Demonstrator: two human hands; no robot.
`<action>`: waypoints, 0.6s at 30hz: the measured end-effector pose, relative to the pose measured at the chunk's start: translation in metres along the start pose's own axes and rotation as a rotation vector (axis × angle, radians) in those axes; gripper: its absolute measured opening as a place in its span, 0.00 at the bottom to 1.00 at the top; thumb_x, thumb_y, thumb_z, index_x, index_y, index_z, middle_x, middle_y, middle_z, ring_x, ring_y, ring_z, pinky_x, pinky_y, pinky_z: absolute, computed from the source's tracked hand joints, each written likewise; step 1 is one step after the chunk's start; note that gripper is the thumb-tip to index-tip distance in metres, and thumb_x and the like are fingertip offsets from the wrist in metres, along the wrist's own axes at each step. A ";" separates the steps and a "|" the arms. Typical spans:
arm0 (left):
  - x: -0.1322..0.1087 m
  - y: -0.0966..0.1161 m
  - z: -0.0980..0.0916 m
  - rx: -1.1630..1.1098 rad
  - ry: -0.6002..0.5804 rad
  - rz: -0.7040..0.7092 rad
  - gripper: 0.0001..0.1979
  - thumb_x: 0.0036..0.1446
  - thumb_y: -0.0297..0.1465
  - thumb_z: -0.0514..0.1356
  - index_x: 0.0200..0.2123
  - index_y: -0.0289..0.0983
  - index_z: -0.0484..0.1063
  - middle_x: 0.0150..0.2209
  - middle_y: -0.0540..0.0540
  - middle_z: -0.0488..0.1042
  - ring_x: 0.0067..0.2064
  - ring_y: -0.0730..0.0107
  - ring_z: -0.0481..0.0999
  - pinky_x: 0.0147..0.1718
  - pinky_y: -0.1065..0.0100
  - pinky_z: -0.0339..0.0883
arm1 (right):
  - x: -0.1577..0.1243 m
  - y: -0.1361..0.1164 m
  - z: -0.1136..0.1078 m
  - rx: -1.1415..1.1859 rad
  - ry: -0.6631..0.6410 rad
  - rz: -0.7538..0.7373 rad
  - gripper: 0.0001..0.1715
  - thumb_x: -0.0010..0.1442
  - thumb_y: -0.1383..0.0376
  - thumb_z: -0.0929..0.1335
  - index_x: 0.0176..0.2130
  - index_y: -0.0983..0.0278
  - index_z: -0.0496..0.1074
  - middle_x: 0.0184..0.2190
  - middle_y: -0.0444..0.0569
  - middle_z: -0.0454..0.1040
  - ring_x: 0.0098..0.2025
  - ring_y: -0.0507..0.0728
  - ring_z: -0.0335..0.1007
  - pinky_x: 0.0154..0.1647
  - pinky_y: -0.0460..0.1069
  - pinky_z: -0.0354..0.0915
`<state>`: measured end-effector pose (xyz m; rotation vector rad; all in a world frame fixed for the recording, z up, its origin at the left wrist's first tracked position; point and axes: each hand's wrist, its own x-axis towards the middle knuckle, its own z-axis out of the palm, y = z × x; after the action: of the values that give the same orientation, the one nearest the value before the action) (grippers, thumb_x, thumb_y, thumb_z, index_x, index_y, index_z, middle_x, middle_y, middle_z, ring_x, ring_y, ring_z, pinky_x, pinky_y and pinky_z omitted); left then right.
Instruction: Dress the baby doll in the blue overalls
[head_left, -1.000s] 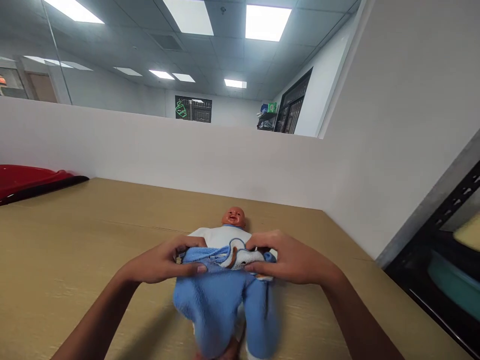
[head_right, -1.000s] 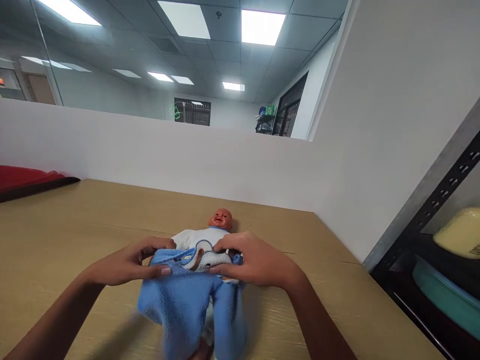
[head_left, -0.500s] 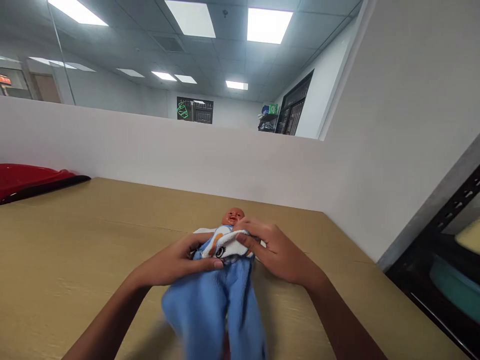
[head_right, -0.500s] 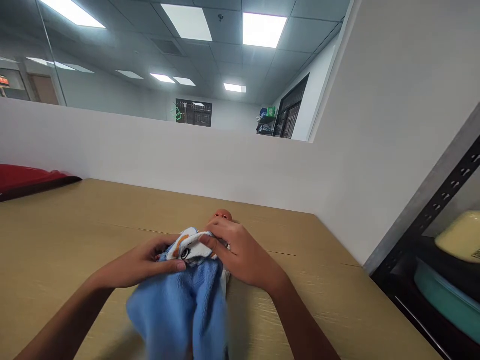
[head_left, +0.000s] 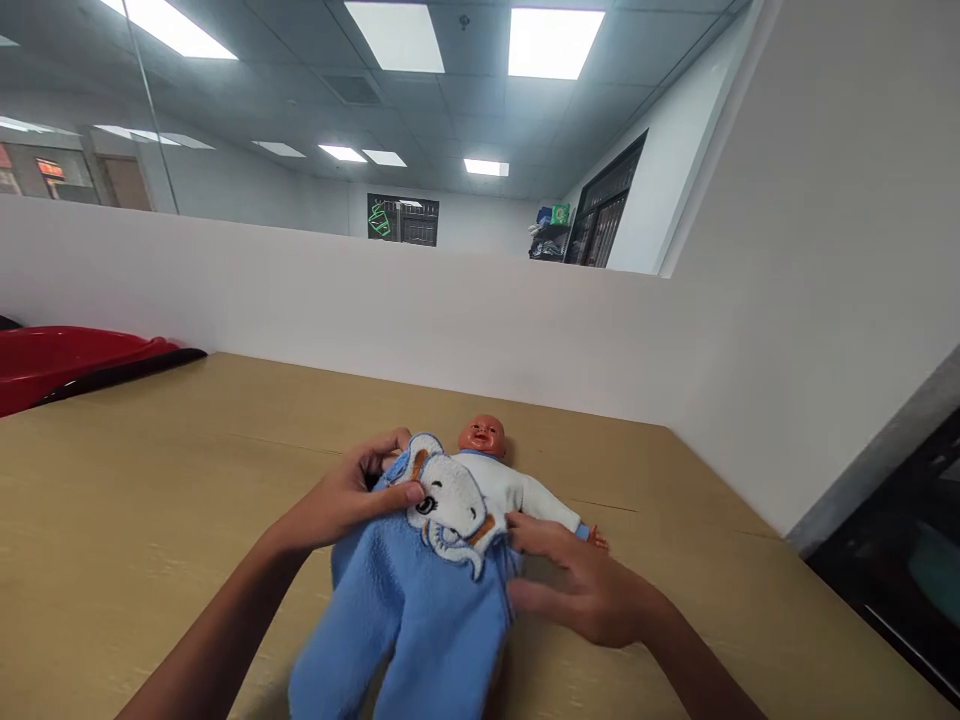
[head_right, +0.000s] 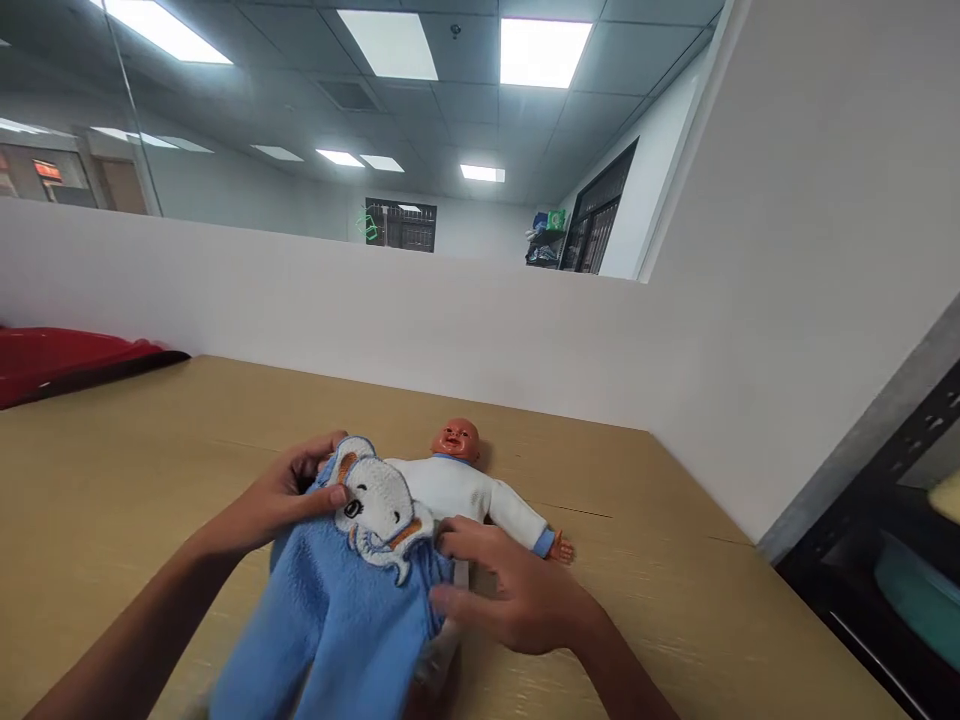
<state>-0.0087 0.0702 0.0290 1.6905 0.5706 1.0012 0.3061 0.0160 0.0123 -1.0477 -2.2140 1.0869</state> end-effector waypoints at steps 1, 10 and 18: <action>0.000 -0.001 0.000 0.007 0.008 -0.007 0.15 0.62 0.41 0.70 0.41 0.36 0.72 0.34 0.52 0.68 0.36 0.73 0.68 0.35 0.74 0.63 | -0.004 0.006 0.001 0.053 0.080 0.062 0.32 0.68 0.43 0.68 0.61 0.58 0.74 0.65 0.58 0.70 0.68 0.69 0.61 0.72 0.67 0.54; 0.006 -0.005 0.016 0.162 0.004 -0.047 0.15 0.65 0.43 0.66 0.46 0.38 0.73 0.40 0.51 0.73 0.41 0.69 0.70 0.40 0.71 0.66 | 0.007 0.011 0.020 -0.203 0.276 0.099 0.37 0.61 0.43 0.74 0.60 0.62 0.72 0.52 0.58 0.77 0.55 0.69 0.71 0.60 0.62 0.67; -0.011 -0.004 -0.003 0.606 -0.152 -0.083 0.26 0.54 0.52 0.71 0.46 0.40 0.76 0.41 0.50 0.74 0.43 0.62 0.71 0.42 0.67 0.64 | -0.017 0.011 -0.028 0.063 -0.013 0.234 0.30 0.69 0.47 0.65 0.60 0.60 0.76 0.59 0.54 0.78 0.62 0.67 0.72 0.67 0.61 0.63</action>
<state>-0.0165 0.0649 0.0218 2.2272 0.8957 0.6636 0.3403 0.0200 0.0187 -1.3000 -2.0910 1.2560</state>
